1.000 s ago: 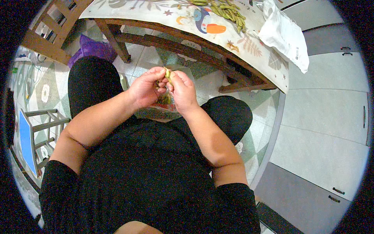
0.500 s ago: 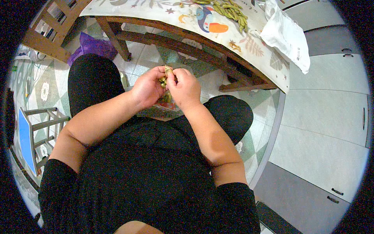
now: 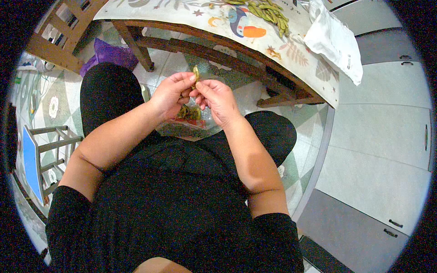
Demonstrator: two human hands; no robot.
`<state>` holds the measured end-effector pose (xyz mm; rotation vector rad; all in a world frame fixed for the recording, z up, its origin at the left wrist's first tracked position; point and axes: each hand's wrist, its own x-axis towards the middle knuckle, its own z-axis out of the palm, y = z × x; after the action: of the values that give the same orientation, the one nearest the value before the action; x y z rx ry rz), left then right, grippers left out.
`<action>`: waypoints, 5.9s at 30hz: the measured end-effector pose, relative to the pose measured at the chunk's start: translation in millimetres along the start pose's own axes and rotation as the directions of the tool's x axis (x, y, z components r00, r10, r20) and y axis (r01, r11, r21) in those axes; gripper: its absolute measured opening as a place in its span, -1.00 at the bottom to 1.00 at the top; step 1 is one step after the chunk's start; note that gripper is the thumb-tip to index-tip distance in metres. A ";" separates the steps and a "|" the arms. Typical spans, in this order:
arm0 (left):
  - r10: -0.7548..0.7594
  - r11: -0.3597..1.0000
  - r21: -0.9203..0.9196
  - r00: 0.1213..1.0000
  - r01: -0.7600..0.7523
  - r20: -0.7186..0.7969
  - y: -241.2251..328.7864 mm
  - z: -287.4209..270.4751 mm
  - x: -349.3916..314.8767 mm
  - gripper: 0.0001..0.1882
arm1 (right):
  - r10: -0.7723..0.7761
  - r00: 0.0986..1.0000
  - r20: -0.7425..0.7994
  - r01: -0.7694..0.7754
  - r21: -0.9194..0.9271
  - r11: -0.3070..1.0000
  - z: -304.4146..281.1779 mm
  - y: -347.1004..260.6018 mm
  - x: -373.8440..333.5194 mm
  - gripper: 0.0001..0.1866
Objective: The person sits on the floor and shells edamame beans by hand. They pick up pods, squeeze them open, and remove the beans, placing the shelled beans into a metal bowl and the empty pods into a plastic bag.
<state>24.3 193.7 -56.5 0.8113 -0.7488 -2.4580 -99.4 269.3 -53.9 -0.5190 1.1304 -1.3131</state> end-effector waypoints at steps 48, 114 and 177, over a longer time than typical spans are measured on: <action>0.062 0.998 0.001 0.968 -0.064 0.242 -4.5 -0.4 2.4 -0.87 | -0.343 0.935 -0.096 0.346 0.020 0.938 9.1 28.7 -0.4 -0.73; -0.181 0.983 -0.028 0.950 0.179 -0.256 -2.7 -21.7 20.3 -0.77 | -0.750 0.648 0.136 0.359 -0.922 0.143 2.2 -6.8 0.7 -0.89; 0.008 0.993 -0.114 0.984 0.013 0.179 -0.1 1.3 -1.5 -0.81 | -0.272 0.958 -0.086 0.264 -0.095 0.960 18.0 3.1 -6.6 -0.85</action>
<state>24.5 195.0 -55.1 0.5542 -0.6605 -2.5741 -81.4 271.1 -46.7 -0.6937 1.2311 -1.5444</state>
